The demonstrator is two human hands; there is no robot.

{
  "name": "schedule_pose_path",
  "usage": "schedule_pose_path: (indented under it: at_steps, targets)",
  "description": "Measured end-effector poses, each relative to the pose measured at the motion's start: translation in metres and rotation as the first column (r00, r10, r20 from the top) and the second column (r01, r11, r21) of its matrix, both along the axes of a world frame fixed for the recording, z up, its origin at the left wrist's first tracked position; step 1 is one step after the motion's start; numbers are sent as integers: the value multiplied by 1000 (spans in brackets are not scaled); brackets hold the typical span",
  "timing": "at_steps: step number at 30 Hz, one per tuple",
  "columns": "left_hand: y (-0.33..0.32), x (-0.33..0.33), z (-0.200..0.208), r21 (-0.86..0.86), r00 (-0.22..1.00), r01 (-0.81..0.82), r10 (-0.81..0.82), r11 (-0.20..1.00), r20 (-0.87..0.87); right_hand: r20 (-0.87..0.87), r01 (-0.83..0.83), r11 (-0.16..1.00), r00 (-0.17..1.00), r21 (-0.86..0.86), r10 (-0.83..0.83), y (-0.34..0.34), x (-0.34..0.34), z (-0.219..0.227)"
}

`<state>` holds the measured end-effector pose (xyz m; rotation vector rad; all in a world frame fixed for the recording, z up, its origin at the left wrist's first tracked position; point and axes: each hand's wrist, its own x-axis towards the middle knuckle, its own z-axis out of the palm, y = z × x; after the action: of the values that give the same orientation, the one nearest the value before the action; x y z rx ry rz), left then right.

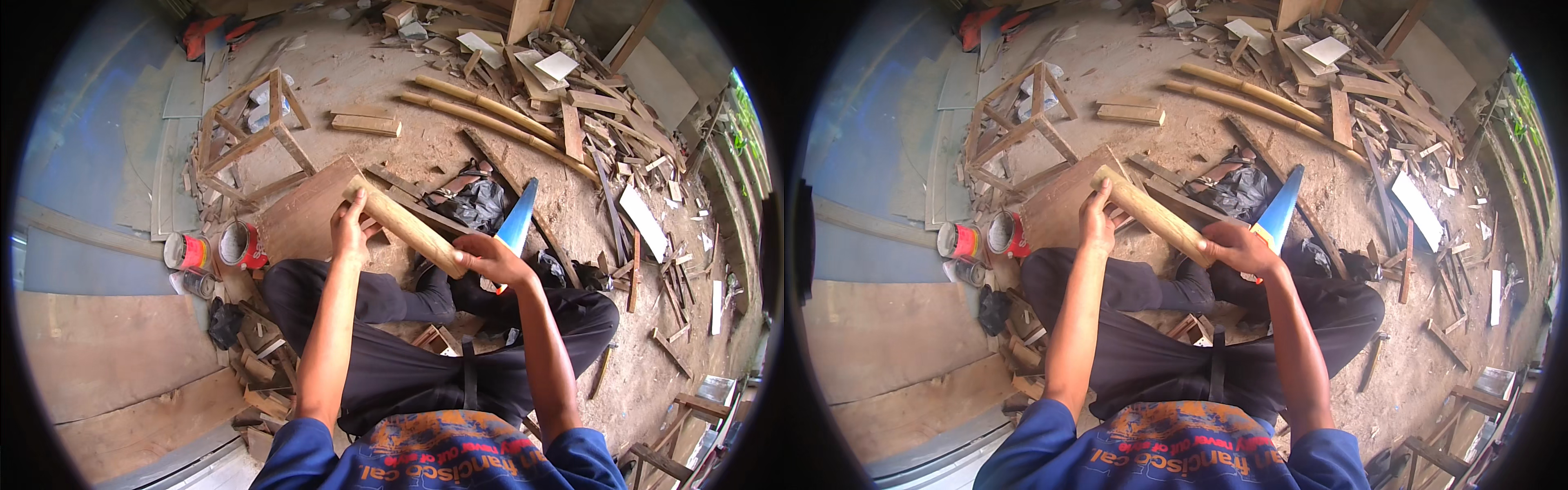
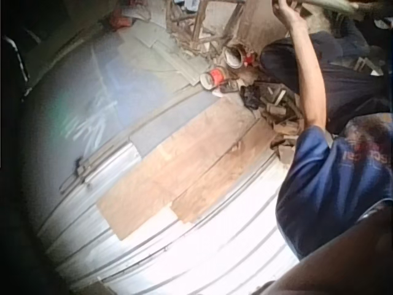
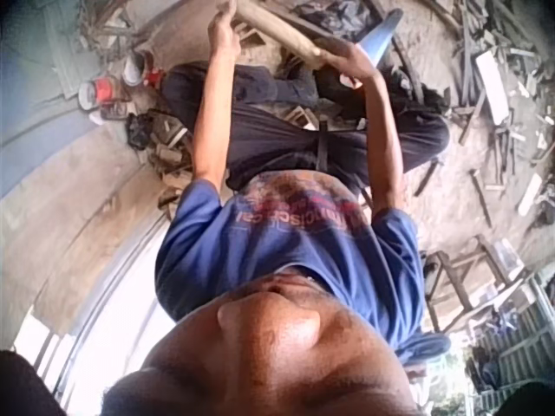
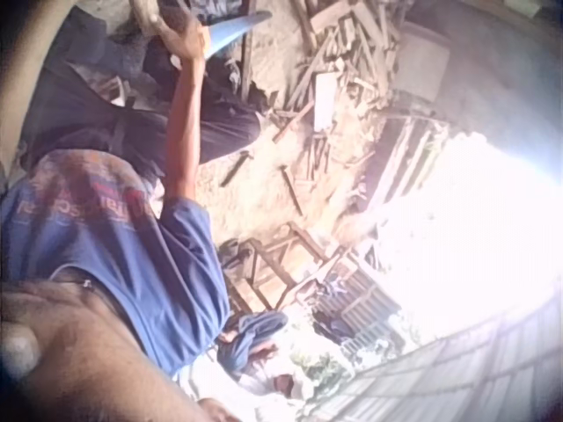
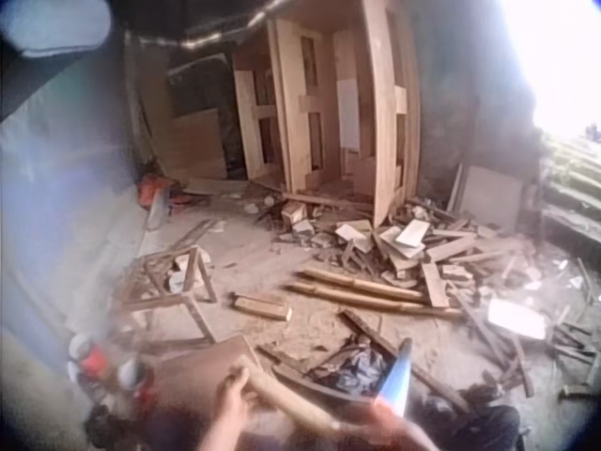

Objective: The person sits on the floor and uses a hand saw to cut a bamboo pole into two pieces. They then use a chisel to smooth the cut edges and handle several wooden pieces and a hammer.

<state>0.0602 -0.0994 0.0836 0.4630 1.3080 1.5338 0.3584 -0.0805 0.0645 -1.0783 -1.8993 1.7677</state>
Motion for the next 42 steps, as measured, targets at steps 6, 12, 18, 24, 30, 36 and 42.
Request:
schedule_pose_path:
  at_steps: [6, 12, 18, 24, 30, 36, 42]
  targets:
    - [-16, 2, 6, 46, 994, 69, -65, 997, -82, 130, 155, 967, 975, 201, -183, -24, -6, -54]
    - [6, 29, 54, 323, 929, 135, -7, 937, -369, 172, 522, 809, 801, 270, -574, -27, 45, -117]
    - [4, 42, -16, 189, 668, 286, -54, 939, -742, 355, 655, 649, 544, 385, -760, -16, 76, -125]
    - [5, 52, -77, 83, 606, 243, -85, 966, -791, 545, 508, 694, 433, 511, -718, -30, 78, -184]
    - [5, 47, -83, -64, 532, 271, -205, 960, -821, 667, 82, 789, 486, 609, -565, -33, 20, -176]
    - [-5, 49, -100, 14, 492, 344, -168, 939, -855, 224, 352, 579, 680, 735, -698, -21, 45, -177]
    - [-12, 51, -104, 69, 529, 312, -113, 947, -841, 99, 335, 360, 597, 871, -796, 31, 82, -127]
